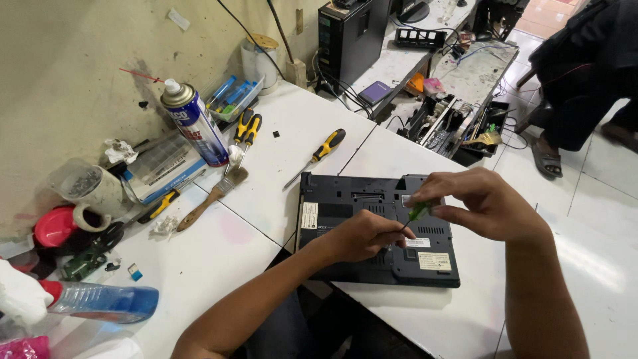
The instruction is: The person uses a screwdriver to remove screws from the bottom panel of a laptop. They then use the screwdriver to pry open and remove a small rectangular cover from the laptop's underside.
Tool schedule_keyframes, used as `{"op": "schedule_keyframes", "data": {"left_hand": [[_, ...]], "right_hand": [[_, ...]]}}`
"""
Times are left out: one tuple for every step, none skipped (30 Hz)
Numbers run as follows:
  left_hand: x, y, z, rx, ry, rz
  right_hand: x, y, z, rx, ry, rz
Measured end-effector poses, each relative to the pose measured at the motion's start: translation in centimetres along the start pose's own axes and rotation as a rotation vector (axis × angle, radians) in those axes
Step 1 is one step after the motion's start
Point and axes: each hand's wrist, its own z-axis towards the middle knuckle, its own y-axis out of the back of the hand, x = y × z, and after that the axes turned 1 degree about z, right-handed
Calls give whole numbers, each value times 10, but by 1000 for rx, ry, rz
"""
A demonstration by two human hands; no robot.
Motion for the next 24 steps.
{"op": "schedule_keyframes", "data": {"left_hand": [[-1,0,1,-1,0,0],[-3,0,1,0,-10,22],[-4,0,2,1,-19,45],[-5,0,1,-1,-19,44],[-7,0,1,-21,-10,31],[-9,1,2,-42,-3,20],[-11,-1,2,-43,-4,21],[-13,-3,2,-131,-31,70],[-15,-5,1,-219,-59,120],[-19,-4,3,-219,-57,120],[-24,-2,4,-266,-81,103],[-28,-1,6,-312,-106,85],[-31,-1,6,-310,-105,83],[-35,0,6,-328,-95,60],[-38,0,6,-345,-84,37],[-33,-3,5,-342,-82,36],[-28,-6,5,-367,-92,42],[-22,-9,4,-391,-103,49],[-20,-9,3,-387,-102,48],[-18,-10,3,-369,-115,98],[-15,-10,2,-350,-129,148],[-17,-10,3,-346,-129,146],[-19,-10,3,-328,-142,164],[-21,-8,4,-314,-155,186]], "right_hand": [[0,0,0,1,0,0],[-1,0,-1,-12,6,-28],[-1,0,-1,-24,12,-57],[-1,-1,-2,-23,11,-56],[0,-1,-2,-34,-12,-105],[1,-1,-2,-47,-33,-155],[2,-2,-1,-45,-32,-156],[3,-4,0,-96,-14,-188],[4,-5,1,-147,3,-219],[4,-5,1,-147,3,-217],[4,-4,0,-158,-27,-251],[3,-4,0,-169,-60,-286],[1,-5,-3,-170,-62,-285],[-1,-6,-5,-201,-94,-314],[-3,-7,-7,-232,-125,-343],[-1,-8,-7,-235,-128,-342],[1,-9,-7,-219,-140,-377],[3,-9,-8,-204,-152,-413],[10,-9,-5,-208,-154,-412],[17,-7,-3,-166,-107,-353],[24,-6,-1,-124,-61,-295],[27,-4,-3,-127,-64,-295],[29,-2,-5,-105,-65,-279],[31,1,-5,-80,-63,-263]]}}
